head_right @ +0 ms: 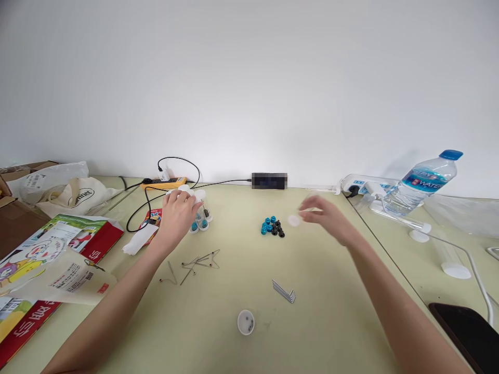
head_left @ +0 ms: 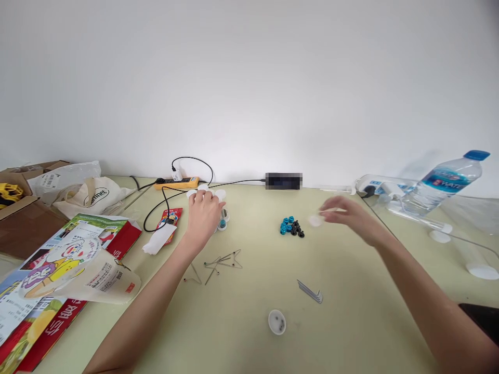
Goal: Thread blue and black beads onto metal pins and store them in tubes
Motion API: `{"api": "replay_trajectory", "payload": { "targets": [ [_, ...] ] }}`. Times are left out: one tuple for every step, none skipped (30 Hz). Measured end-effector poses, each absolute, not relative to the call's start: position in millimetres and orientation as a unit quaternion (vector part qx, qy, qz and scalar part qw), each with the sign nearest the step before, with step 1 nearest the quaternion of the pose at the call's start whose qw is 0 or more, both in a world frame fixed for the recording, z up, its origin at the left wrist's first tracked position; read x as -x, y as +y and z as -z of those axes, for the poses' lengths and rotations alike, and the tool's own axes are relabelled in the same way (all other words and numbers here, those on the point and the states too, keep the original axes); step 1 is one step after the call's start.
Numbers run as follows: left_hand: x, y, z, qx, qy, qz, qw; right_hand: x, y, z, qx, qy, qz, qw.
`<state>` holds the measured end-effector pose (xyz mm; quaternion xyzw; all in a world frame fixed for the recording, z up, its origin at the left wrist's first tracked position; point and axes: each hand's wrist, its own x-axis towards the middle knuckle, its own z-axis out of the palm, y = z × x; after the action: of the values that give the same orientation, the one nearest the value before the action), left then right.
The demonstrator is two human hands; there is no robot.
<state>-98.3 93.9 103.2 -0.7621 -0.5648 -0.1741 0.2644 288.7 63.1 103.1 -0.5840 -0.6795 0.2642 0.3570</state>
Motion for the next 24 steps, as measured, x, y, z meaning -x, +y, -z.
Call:
{"api": "replay_trajectory", "payload": {
  "targets": [
    [98.4, 93.2, -103.8, 0.763, -0.564, 0.171, 0.264, -269.8, 61.7, -99.3, 0.567, -0.686, -0.284, 0.355],
    [98.4, 92.6, -104.5, 0.764, -0.564, 0.169, 0.264, -252.2, 59.7, -94.9, 0.548, -0.692, -0.308, 0.353],
    [98.4, 92.0, -105.0, 0.764, -0.564, 0.167, 0.264, -236.2, 57.0, -90.0, 0.53, -0.699, -0.329, 0.348],
    [98.2, 91.5, -105.5, 0.764, -0.565, 0.167, 0.264, -222.2, 53.8, -84.8, 0.518, -0.706, -0.342, 0.339],
    [98.1, 91.1, -105.8, 0.764, -0.565, 0.166, 0.263, -210.4, 50.3, -79.3, 0.511, -0.712, -0.347, 0.334],
    [97.9, 90.8, -106.0, 0.764, -0.565, 0.166, 0.262, -200.7, 46.8, -73.9, 0.506, -0.718, -0.351, 0.324],
    [97.7, 90.6, -106.0, 0.764, -0.566, 0.166, 0.262, -193.2, 43.5, -69.0, 0.503, -0.725, -0.354, 0.311],
    [97.5, 90.3, -106.0, 0.763, -0.567, 0.167, 0.261, -187.8, 40.8, -64.7, 0.502, -0.73, -0.354, 0.299],
    [97.3, 90.0, -105.9, 0.763, -0.567, 0.167, 0.261, -184.5, 38.9, -61.3, 0.502, -0.734, -0.354, 0.288],
    [97.1, 89.6, -105.9, 0.763, -0.567, 0.167, 0.261, -183.2, 38.0, -59.0, 0.503, -0.739, -0.353, 0.278],
    [96.9, 89.0, -105.9, 0.763, -0.567, 0.168, 0.262, -184.0, 38.2, -58.0, 0.504, -0.743, -0.35, 0.268],
    [96.7, 88.3, -106.0, 0.763, -0.566, 0.168, 0.262, -187.0, 39.6, -58.1, 0.506, -0.747, -0.346, 0.257],
    [96.4, 87.5, -106.2, 0.763, -0.566, 0.169, 0.261, -192.2, 42.3, -59.3, 0.509, -0.751, -0.34, 0.247],
    [96.1, 86.6, -106.6, 0.764, -0.566, 0.172, 0.26, -199.9, 46.1, -61.4, 0.514, -0.754, -0.332, 0.238],
    [95.8, 85.7, -107.0, 0.764, -0.565, 0.174, 0.258, -210.1, 51.0, -64.4, 0.522, -0.756, -0.322, 0.23],
    [95.5, 84.9, -107.5, 0.765, -0.564, 0.176, 0.256, -222.8, 56.5, -68.0, 0.534, -0.754, -0.308, 0.227],
    [95.3, 84.1, -108.0, 0.766, -0.564, 0.177, 0.254, -237.9, 62.3, -72.1, 0.555, -0.746, -0.286, 0.229],
    [95.2, 83.5, -108.5, 0.767, -0.563, 0.177, 0.251, -255.1, 67.9, -76.5, 0.583, -0.734, -0.26, 0.232],
    [95.1, 83.0, -108.8, 0.768, -0.562, 0.177, 0.25, -274.2, 72.9, -80.9, 0.614, -0.718, -0.23, 0.233],
    [95.1, 82.9, -109.0, 0.769, -0.562, 0.175, 0.249, -294.6, 76.9, -85.0, 0.644, -0.701, -0.198, 0.232],
    [95.0, 82.9, -109.2, 0.769, -0.563, 0.173, 0.249, -315.8, 79.6, -88.3, 0.674, -0.682, -0.165, 0.232],
    [95.0, 83.2, -109.2, 0.768, -0.564, 0.173, 0.249, -337.1, 81.1, -90.4, 0.701, -0.661, -0.133, 0.23],
    [94.9, 83.6, -109.2, 0.767, -0.566, 0.172, 0.248, -357.9, 81.3, -91.0, 0.73, -0.637, -0.102, 0.226],
    [94.7, 84.1, -109.2, 0.767, -0.567, 0.172, 0.247, -377.7, 80.5, -89.7, 0.758, -0.61, -0.069, 0.22]
  ]
}}
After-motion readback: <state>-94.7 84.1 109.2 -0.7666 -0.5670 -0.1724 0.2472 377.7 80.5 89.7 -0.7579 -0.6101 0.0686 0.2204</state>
